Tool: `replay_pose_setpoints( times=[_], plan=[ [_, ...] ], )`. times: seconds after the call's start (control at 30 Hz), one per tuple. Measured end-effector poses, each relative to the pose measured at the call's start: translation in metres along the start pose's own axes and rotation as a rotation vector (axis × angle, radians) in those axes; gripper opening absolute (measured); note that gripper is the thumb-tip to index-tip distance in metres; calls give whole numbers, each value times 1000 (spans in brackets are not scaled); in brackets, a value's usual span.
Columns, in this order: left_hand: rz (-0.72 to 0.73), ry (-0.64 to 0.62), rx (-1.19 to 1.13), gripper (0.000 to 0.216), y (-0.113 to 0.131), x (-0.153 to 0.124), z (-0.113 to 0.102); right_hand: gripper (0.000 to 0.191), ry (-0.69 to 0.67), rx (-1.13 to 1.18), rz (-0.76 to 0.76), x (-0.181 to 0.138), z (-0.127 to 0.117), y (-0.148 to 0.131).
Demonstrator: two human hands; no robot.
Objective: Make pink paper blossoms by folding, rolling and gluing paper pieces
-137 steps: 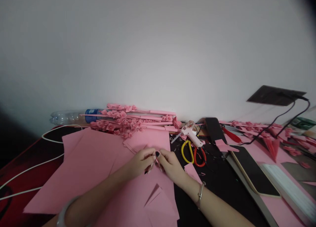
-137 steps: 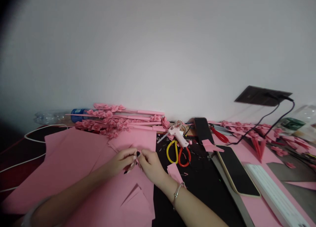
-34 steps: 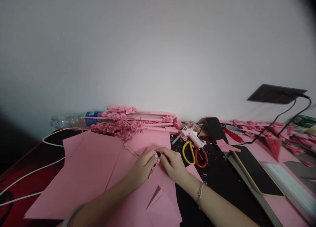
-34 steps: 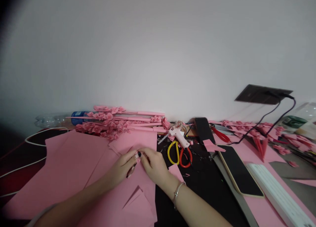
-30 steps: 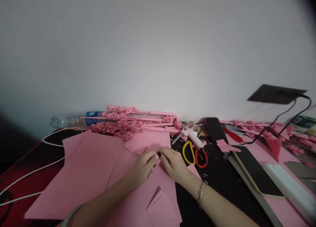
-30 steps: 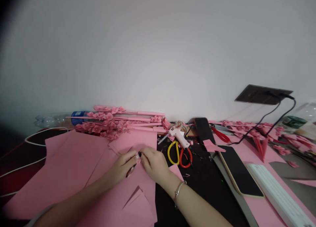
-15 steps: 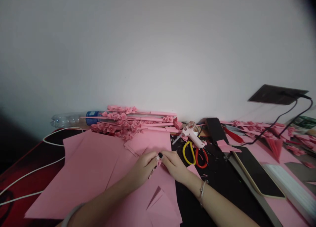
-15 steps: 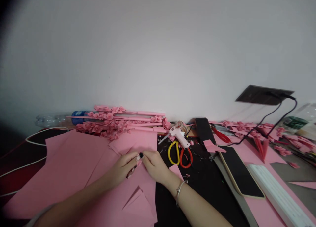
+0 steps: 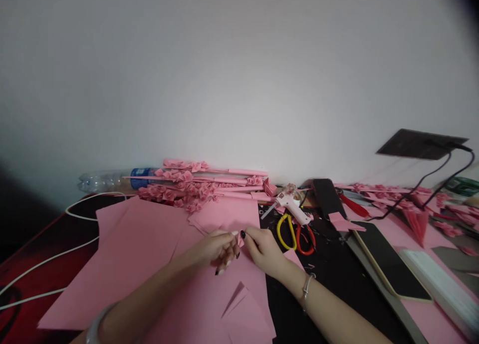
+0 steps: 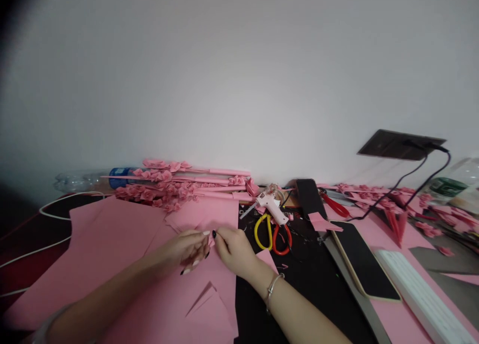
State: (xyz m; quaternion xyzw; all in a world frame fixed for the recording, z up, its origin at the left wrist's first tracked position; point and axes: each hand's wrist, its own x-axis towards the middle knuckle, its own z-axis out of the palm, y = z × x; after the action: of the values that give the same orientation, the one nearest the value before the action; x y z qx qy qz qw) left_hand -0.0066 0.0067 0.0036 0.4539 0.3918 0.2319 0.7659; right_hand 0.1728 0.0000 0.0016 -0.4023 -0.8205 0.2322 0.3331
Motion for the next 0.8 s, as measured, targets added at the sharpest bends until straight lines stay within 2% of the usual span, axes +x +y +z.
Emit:
replay_pose_setpoints(
  times=[0.13, 0.43, 0.53, 0.67, 0.8],
  plan=[
    [7, -31, -107, 37, 4, -8, 2, 27, 4, -16, -17, 0, -1, -1],
    [-33, 70, -171, 34, 7, -6, 3, 30, -15, -20, -42, 0, -3, -2],
    [-3, 89, -113, 42, 8, -7, 6, 31, -36, -9, -44, 0, -3, -2],
    [57, 40, 28, 48, 6, -8, 4, 31, -64, 29, -61, -1, -5, -3],
    [81, 19, 62, 49, 3, -4, 1, 32, -62, 103, -43, -1, -5, -3]
  ],
)
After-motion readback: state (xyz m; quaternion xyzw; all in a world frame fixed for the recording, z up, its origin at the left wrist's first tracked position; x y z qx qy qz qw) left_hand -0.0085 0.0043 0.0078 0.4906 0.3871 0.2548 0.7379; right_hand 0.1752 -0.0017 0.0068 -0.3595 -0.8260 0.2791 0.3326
